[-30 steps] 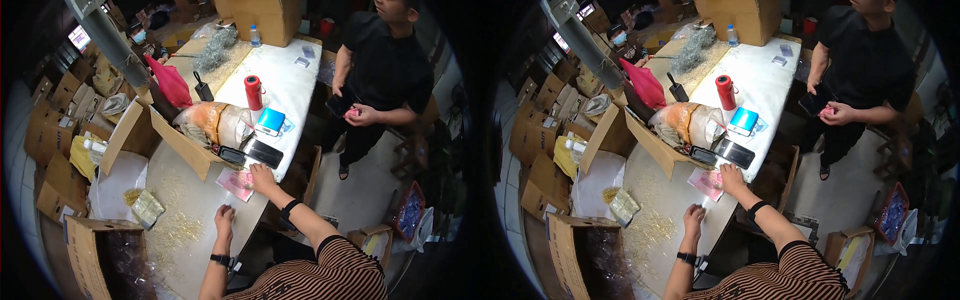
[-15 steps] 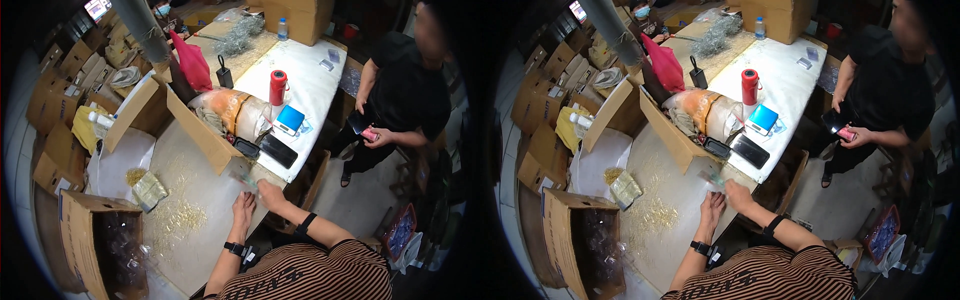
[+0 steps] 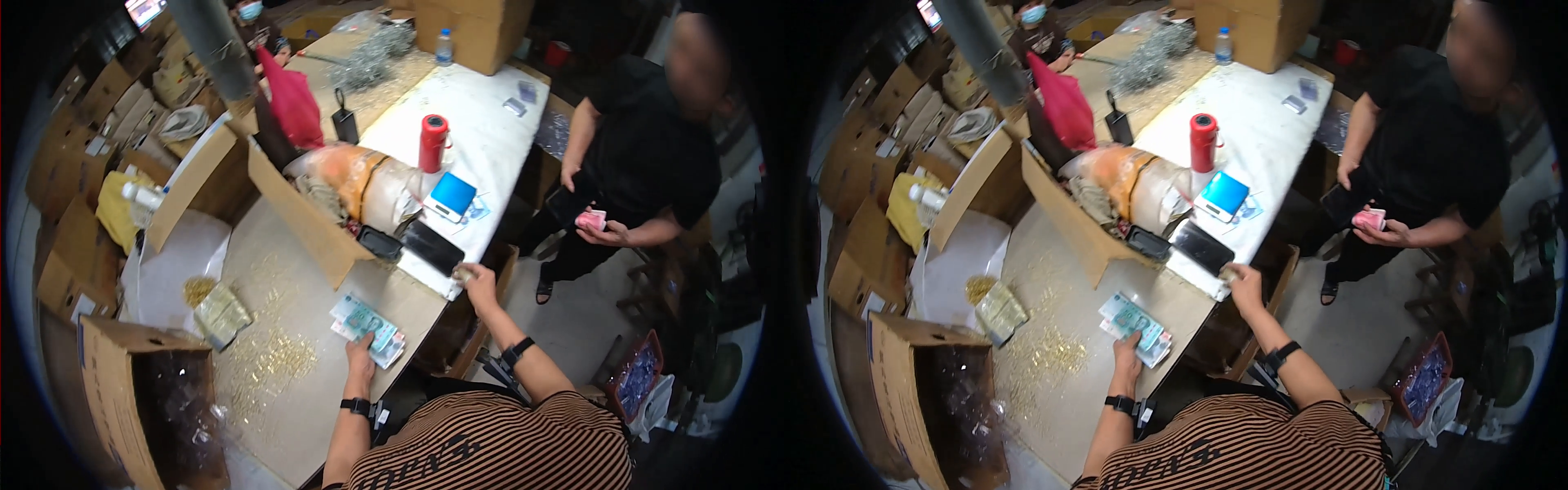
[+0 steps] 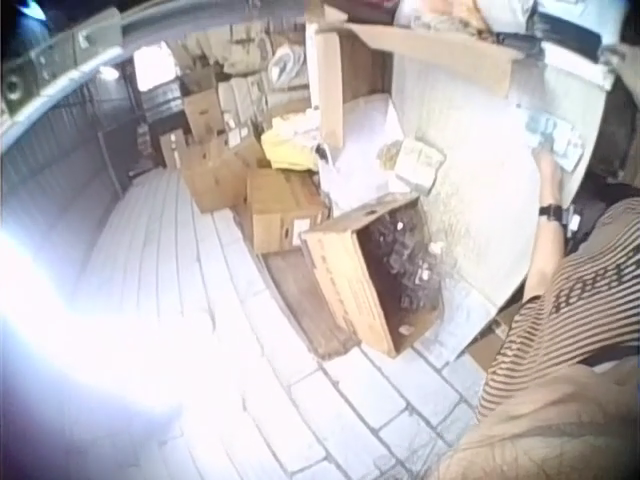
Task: Bagging small metal parts into plastic bags and counting cash.
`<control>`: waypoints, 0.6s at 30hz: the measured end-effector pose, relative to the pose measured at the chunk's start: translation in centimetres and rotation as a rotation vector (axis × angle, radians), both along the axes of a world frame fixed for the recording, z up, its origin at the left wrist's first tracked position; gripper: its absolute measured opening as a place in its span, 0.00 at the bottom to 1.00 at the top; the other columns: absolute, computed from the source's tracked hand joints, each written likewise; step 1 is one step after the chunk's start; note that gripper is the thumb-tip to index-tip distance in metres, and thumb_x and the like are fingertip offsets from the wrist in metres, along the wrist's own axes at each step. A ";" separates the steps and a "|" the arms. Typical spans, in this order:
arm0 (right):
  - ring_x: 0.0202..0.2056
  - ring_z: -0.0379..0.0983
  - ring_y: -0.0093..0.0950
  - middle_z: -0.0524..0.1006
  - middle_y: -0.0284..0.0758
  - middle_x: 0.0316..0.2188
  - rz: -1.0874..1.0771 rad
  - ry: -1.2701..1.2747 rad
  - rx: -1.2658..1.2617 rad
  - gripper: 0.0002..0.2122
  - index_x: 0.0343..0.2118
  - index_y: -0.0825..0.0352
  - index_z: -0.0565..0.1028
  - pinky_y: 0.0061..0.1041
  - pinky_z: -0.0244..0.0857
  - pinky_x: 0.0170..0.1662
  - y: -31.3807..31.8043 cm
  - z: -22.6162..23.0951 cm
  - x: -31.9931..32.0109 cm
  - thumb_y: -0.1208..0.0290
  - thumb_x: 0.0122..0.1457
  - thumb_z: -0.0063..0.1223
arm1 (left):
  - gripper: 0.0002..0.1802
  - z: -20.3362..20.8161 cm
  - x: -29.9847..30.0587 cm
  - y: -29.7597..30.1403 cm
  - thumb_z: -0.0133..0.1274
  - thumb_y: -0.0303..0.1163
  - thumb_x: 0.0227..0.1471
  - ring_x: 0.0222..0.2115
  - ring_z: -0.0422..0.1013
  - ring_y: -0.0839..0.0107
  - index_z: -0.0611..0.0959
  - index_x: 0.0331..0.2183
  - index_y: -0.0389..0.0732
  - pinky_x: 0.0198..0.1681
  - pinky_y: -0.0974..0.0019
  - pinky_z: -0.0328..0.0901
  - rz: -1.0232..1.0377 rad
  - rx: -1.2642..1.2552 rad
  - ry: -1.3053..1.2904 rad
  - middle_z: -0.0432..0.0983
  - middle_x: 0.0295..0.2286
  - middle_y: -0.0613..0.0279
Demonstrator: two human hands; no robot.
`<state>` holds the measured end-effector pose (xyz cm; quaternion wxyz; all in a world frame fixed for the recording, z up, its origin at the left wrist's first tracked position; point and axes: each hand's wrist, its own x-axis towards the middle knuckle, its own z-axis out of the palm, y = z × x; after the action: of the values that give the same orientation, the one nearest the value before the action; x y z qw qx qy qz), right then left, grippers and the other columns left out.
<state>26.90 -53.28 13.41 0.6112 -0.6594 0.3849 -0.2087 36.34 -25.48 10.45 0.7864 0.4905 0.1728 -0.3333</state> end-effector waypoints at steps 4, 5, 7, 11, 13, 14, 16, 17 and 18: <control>0.29 0.76 0.32 0.75 0.43 0.31 -0.347 -0.055 0.368 0.15 0.38 0.80 0.69 0.22 0.69 0.27 -6.2 -0.1 2.7 0.72 0.54 0.50 | 0.17 -0.6 0.1 1.0 0.47 0.16 0.46 0.36 0.72 0.62 0.70 0.42 0.28 0.42 0.64 0.67 -0.078 0.078 -0.076 0.73 0.38 0.53; 0.29 0.76 0.32 0.75 0.43 0.31 -0.354 -0.063 0.364 0.15 0.38 0.80 0.69 0.22 0.69 0.27 -7.2 0.3 3.6 0.72 0.54 0.50 | 0.18 -0.9 0.1 1.0 0.47 0.16 0.45 0.36 0.72 0.62 0.70 0.42 0.28 0.42 0.64 0.67 -0.086 0.088 -0.079 0.73 0.38 0.52; 0.25 0.76 0.32 0.75 0.46 0.30 -0.501 0.101 0.442 0.14 0.33 0.79 0.71 0.24 0.68 0.22 -8.5 0.8 5.8 0.70 0.52 0.54 | 0.17 -1.1 0.0 1.0 0.48 0.16 0.44 0.36 0.72 0.64 0.71 0.41 0.28 0.42 0.65 0.66 -0.113 0.116 -0.120 0.73 0.37 0.54; 0.24 0.76 0.33 0.77 0.47 0.31 -0.542 0.604 0.037 0.17 0.27 0.78 0.74 0.29 0.70 0.25 -10.7 -0.6 9.1 0.65 0.45 0.62 | 0.16 -0.7 -0.3 0.6 0.49 0.19 0.44 0.34 0.71 0.66 0.72 0.39 0.28 0.40 0.67 0.65 -0.140 0.191 -0.207 0.74 0.35 0.56; 0.24 0.76 0.35 0.78 0.43 0.25 -0.578 0.743 -0.273 0.18 0.27 0.78 0.75 0.31 0.70 0.31 -9.8 -1.2 10.3 0.64 0.42 0.64 | 0.16 -0.7 -0.6 0.9 0.49 0.19 0.44 0.34 0.71 0.66 0.73 0.39 0.28 0.40 0.67 0.65 -0.145 0.233 -0.209 0.74 0.35 0.56; 0.24 0.76 0.37 0.78 0.42 0.21 -0.602 0.744 -0.266 0.17 0.28 0.75 0.76 0.31 0.70 0.34 -9.6 -1.0 10.8 0.63 0.42 0.64 | 0.16 -0.9 -0.6 1.1 0.49 0.19 0.44 0.34 0.71 0.67 0.73 0.39 0.28 0.41 0.68 0.65 -0.142 0.233 -0.210 0.74 0.35 0.57; 0.22 0.76 0.35 0.78 0.42 0.21 -0.520 0.716 -0.119 0.16 0.27 0.75 0.76 0.30 0.70 0.31 -10.1 0.3 11.1 0.64 0.43 0.63 | 0.16 -1.1 -0.5 1.3 0.49 0.19 0.44 0.34 0.71 0.67 0.73 0.39 0.28 0.41 0.68 0.65 -0.128 0.234 -0.200 0.74 0.35 0.57; 0.21 0.76 0.33 0.78 0.42 0.21 -0.462 0.687 0.021 0.15 0.27 0.74 0.76 0.29 0.69 0.28 -11.0 0.9 10.1 0.66 0.43 0.63 | 0.16 -1.0 -0.6 0.9 0.49 0.19 0.44 0.34 0.71 0.67 0.73 0.39 0.29 0.41 0.68 0.65 -0.132 0.220 -0.189 0.74 0.35 0.57; 0.18 0.74 0.30 0.77 0.42 0.21 -0.500 0.548 0.152 0.11 0.26 0.75 0.75 0.27 0.66 0.21 -12.5 -1.6 9.5 0.72 0.44 0.61 | 0.16 -0.9 -0.8 0.8 0.49 0.19 0.44 0.34 0.71 0.67 0.73 0.39 0.29 0.41 0.68 0.65 -0.139 0.218 -0.186 0.74 0.35 0.57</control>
<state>36.41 -65.75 11.80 0.4631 -0.5293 0.6974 -0.1380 35.57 -24.72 9.54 0.7163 0.6124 0.0998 -0.3193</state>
